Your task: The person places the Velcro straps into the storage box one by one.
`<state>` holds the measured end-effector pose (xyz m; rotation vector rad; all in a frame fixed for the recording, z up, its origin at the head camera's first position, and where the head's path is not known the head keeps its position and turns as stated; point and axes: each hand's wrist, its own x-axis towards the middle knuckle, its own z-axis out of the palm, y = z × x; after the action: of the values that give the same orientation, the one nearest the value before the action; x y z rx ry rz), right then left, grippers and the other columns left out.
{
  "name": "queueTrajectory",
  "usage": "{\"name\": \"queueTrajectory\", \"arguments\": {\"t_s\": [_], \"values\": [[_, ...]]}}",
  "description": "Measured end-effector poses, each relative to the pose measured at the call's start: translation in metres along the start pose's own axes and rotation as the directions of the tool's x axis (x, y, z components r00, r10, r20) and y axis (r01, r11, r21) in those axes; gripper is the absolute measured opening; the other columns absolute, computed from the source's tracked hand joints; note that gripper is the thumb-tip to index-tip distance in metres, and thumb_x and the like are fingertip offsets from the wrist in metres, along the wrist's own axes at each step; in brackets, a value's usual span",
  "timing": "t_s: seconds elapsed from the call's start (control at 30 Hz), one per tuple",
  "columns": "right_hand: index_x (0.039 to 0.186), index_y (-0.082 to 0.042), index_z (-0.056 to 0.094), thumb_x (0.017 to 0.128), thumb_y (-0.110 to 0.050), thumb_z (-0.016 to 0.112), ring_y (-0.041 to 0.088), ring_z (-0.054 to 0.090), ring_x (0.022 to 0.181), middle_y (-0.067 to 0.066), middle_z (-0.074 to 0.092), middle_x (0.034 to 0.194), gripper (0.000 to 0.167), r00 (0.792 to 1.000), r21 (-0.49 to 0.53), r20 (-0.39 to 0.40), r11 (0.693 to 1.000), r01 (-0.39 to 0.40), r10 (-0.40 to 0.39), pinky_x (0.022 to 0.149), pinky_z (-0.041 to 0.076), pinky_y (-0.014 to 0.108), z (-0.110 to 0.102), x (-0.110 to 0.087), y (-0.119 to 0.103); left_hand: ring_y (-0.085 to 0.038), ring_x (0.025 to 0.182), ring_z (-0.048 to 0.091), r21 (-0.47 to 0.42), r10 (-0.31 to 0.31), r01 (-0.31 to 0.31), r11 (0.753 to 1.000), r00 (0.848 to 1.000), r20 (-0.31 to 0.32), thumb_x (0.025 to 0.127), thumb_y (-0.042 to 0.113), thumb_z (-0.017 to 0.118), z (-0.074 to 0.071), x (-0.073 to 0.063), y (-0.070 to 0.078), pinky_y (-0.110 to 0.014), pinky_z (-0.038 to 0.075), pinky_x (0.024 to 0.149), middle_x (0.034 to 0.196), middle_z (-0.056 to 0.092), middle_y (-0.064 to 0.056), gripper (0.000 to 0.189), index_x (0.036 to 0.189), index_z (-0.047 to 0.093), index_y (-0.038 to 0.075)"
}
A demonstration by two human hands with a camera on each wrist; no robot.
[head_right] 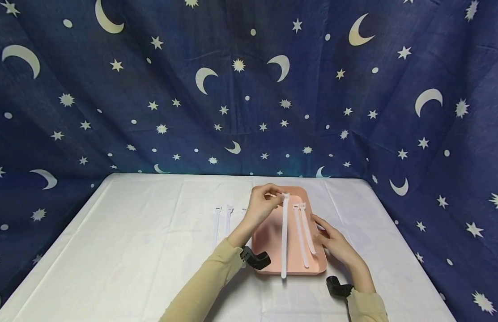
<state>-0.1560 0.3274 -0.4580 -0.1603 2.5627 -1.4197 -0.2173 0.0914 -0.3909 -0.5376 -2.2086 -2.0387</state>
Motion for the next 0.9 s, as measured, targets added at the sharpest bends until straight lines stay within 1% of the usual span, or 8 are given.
{"name": "queueTrajectory", "arguments": {"t_s": [0.03,0.07,0.23,0.4,0.47,0.67,0.8,0.9], "values": [[0.153,-0.009,0.021,0.099,-0.015,0.048,0.053,0.029,0.138,0.024,0.019,0.158,0.061,1.000,0.001,0.000,1.000,-0.002,0.002,0.099,0.045,0.056,0.000,0.000,0.000,-0.013,0.064,0.067,0.012,-0.001,0.001,1.000,1.000,-0.008,0.084,0.001,0.063,0.003,0.003,-0.006,-0.015,0.048,0.057,0.083,0.069,-0.017,0.014,0.096,0.071,0.000],[0.153,-0.009,0.021,0.099,-0.015,0.048,0.053,0.029,0.138,0.024,0.019,0.158,0.061,1.000,0.000,0.000,1.000,-0.004,0.004,0.099,0.045,0.056,0.000,0.000,0.000,-0.008,0.063,0.065,0.021,-0.005,0.005,1.000,1.000,-0.011,0.084,0.001,0.063,0.004,0.004,-0.007,-0.015,0.048,0.057,0.082,0.069,-0.016,0.014,0.095,0.072,0.001],[0.153,-0.009,0.021,0.099,-0.014,0.048,0.053,0.030,0.137,0.024,0.019,0.158,0.061,1.000,-0.014,-0.001,1.000,-0.013,0.013,0.100,0.044,0.057,0.000,0.000,-0.001,-0.011,0.063,0.067,0.011,-0.028,0.028,1.000,1.000,-0.013,0.085,0.002,0.063,0.010,0.010,-0.013,-0.016,0.049,0.055,0.082,0.069,-0.015,0.014,0.095,0.072,0.001],[0.153,-0.008,0.021,0.098,-0.012,0.048,0.053,0.029,0.137,0.024,0.018,0.158,0.061,1.000,-0.019,-0.003,1.000,-0.015,0.015,0.101,0.044,0.057,0.001,0.001,0.000,-0.014,0.065,0.070,-0.024,-0.114,0.114,0.993,0.993,-0.011,0.087,0.004,0.063,0.015,0.016,-0.020,-0.017,0.050,0.057,0.084,0.069,-0.014,0.015,0.099,0.071,0.001],[0.153,-0.008,0.022,0.098,-0.011,0.048,0.053,0.029,0.138,0.024,0.018,0.158,0.061,1.000,-0.013,-0.007,1.000,-0.023,0.023,0.101,0.044,0.057,0.000,0.002,0.001,-0.015,0.067,0.070,-0.037,-0.157,0.156,0.987,0.988,-0.014,0.088,0.005,0.063,0.017,0.018,-0.021,-0.018,0.051,0.058,0.084,0.069,-0.012,0.015,0.100,0.070,0.001],[0.153,-0.010,0.021,0.097,-0.011,0.048,0.052,0.031,0.137,0.024,0.018,0.158,0.061,1.000,-0.011,-0.005,0.999,-0.031,0.031,0.100,0.045,0.056,0.000,0.002,0.001,-0.022,0.071,0.071,-0.073,-0.251,0.249,0.966,0.968,-0.026,0.087,0.004,0.064,0.025,0.025,-0.029,-0.019,0.052,0.060,0.082,0.070,-0.011,0.014,0.099,0.070,0.000],[0.153,-0.009,0.021,0.097,-0.011,0.048,0.052,0.033,0.136,0.025,0.019,0.157,0.062,1.000,-0.012,-0.006,1.000,-0.023,0.023,0.100,0.045,0.056,0.000,0.002,0.001,-0.032,0.079,0.071,-0.096,-0.309,0.304,0.948,0.950,-0.042,0.087,0.002,0.063,0.031,0.028,-0.038,-0.031,0.058,0.069,0.080,0.068,-0.010,0.011,0.095,0.070,0.001],[0.153,-0.010,0.021,0.097,-0.011,0.048,0.052,0.033,0.136,0.025,0.019,0.157,0.062,1.000,-0.008,-0.005,1.000,-0.019,0.019,0.100,0.045,0.056,0.000,0.001,0.001,-0.037,0.084,0.070,-0.105,-0.354,0.347,0.932,0.934,-0.056,0.086,0.001,0.063,0.036,0.029,-0.045,-0.041,0.058,0.075,0.079,0.068,-0.011,0.009,0.093,0.069,0.001]]}}
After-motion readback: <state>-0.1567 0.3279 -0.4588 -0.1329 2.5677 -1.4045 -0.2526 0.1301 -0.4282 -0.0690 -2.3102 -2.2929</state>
